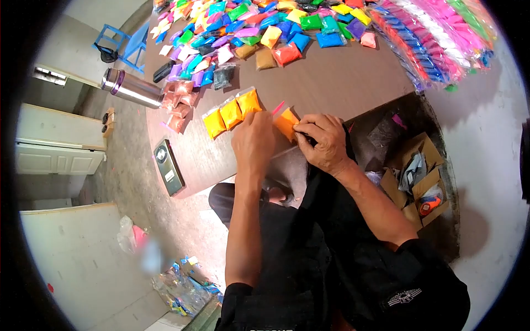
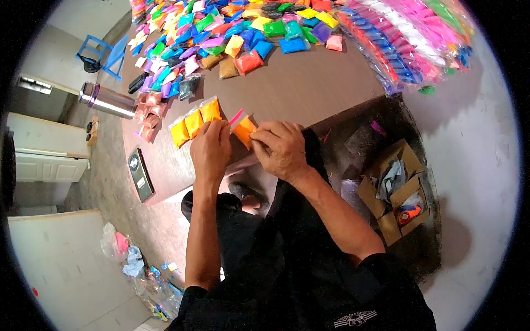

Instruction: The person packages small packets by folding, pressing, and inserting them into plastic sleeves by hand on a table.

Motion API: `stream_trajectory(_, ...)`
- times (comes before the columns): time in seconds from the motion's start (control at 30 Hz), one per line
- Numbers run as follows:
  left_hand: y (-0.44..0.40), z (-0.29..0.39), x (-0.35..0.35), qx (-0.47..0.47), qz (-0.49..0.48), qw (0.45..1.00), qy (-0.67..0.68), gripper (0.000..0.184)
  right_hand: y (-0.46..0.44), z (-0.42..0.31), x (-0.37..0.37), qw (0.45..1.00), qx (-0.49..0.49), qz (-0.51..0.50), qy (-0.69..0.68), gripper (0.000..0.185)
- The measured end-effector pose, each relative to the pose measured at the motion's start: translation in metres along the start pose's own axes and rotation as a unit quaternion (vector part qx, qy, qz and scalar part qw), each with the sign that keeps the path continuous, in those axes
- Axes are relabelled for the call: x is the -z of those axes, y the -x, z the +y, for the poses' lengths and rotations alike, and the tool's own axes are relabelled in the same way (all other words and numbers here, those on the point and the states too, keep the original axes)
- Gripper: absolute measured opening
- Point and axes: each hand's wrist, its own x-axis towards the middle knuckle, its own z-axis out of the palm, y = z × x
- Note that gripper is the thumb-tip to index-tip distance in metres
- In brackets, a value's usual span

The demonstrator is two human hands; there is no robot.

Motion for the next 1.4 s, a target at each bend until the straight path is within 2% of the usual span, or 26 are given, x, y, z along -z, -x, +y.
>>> stream_trajectory(0.07, 0.01, 0.003, 0.003, 0.004, 0.065, 0.996, 0.064, 0.01, -0.003, -0.002, 0.004, 1.0, -0.012, -0.02, 0.0, 0.016)
stream_trajectory(0.13, 0.023, 0.003, 0.008, 0.029, 0.059, 0.994, 0.084, 0.009, -0.008, -0.003, 0.007, 0.999, -0.025, -0.04, 0.001, 0.017)
stream_trajectory(0.2, 0.033, 0.005, 0.012, 0.068, 0.047, 0.991, 0.109, 0.007, -0.015, 0.0, 0.007, 0.997, -0.03, -0.033, -0.061, 0.017)
stream_trajectory(0.3, 0.046, 0.007, 0.011, 0.072, 0.057, 0.988, 0.122, 0.007, -0.027, 0.005, 0.003, 0.997, -0.009, -0.025, -0.069, 0.018)
stream_trajectory(0.4, 0.05, 0.016, 0.004, 0.067, 0.07, 0.985, 0.141, 0.007, -0.031, 0.014, -0.002, 0.996, 0.004, -0.058, -0.063, 0.019)
stream_trajectory(0.5, 0.047, 0.013, -0.005, 0.069, 0.07, 0.992, 0.072, 0.006, -0.033, 0.011, -0.001, 0.994, 0.008, -0.095, -0.043, 0.022)
stream_trajectory(0.57, 0.044, 0.005, -0.006, 0.09, 0.064, 0.99, 0.083, 0.005, -0.033, 0.009, 0.0, 0.994, 0.0, -0.107, -0.033, 0.023)
stream_trajectory(0.87, 0.048, 0.016, 0.009, 0.058, 0.072, 0.986, 0.14, 0.006, -0.026, 0.012, -0.013, 0.998, 0.018, -0.059, -0.008, 0.014)
stream_trajectory(1.03, 0.054, 0.005, -0.003, 0.074, 0.077, 0.987, 0.123, 0.006, -0.026, 0.01, -0.013, 0.999, 0.011, -0.047, -0.002, 0.008)
stream_trajectory(1.2, 0.053, -0.003, 0.002, 0.081, 0.081, 0.988, 0.106, 0.006, -0.026, 0.009, -0.014, 0.999, 0.007, -0.045, 0.002, 0.007)
stream_trajectory(1.27, 0.053, 0.0, 0.007, 0.127, 0.071, 0.983, 0.109, 0.006, -0.025, 0.01, -0.014, 0.999, 0.003, -0.041, 0.003, 0.008)
stream_trajectory(1.4, 0.053, 0.009, 0.003, 0.109, 0.091, 0.98, 0.138, 0.006, -0.025, 0.009, -0.015, 0.999, -0.003, -0.039, 0.0, 0.01)
